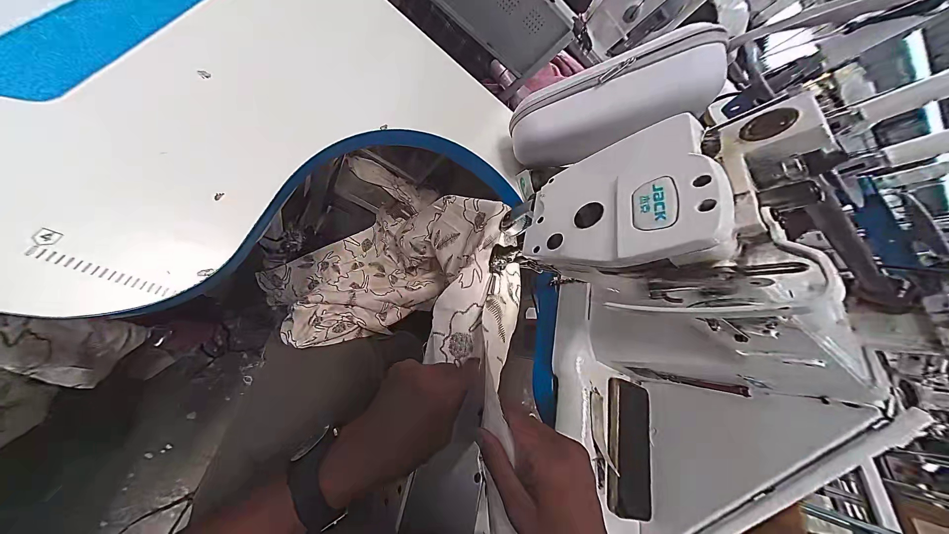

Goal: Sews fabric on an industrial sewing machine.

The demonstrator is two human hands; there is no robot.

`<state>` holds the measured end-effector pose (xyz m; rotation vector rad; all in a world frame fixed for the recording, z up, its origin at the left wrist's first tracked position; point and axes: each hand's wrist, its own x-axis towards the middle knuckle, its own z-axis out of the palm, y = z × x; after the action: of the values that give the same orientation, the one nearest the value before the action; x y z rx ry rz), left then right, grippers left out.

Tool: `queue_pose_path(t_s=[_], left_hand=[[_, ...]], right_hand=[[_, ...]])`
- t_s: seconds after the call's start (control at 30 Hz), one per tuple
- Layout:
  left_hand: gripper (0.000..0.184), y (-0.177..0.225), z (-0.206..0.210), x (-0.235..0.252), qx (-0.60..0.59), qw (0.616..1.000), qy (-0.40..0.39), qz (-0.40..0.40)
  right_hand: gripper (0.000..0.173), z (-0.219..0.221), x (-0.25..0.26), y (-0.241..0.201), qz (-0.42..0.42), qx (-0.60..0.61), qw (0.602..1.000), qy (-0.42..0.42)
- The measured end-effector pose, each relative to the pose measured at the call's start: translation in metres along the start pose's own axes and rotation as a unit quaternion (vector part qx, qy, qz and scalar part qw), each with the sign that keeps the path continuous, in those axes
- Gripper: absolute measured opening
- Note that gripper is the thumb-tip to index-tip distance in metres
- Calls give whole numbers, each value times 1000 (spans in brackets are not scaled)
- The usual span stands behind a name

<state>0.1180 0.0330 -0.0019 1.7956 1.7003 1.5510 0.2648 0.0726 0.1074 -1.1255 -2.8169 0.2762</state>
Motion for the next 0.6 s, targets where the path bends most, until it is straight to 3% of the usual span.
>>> queue_pose_path(t_s=[0.13,0.27,0.43,0.6], left_hand=[[22,4,-3,3,5,1000,-5,-5],[18,5,-1,7,9,1000,3,-7],[16,6,3,11,-26,999,8,-39],[14,-2,14,12,-68,996,52,-32]], right_hand=[[20,11,-1,-5,8,27,994,103],[19,28,0,-3,-44,-18,979,201],[26,43,6,5,-88,-87,957,261],[15,55,25,13,-78,-64,945,312]])
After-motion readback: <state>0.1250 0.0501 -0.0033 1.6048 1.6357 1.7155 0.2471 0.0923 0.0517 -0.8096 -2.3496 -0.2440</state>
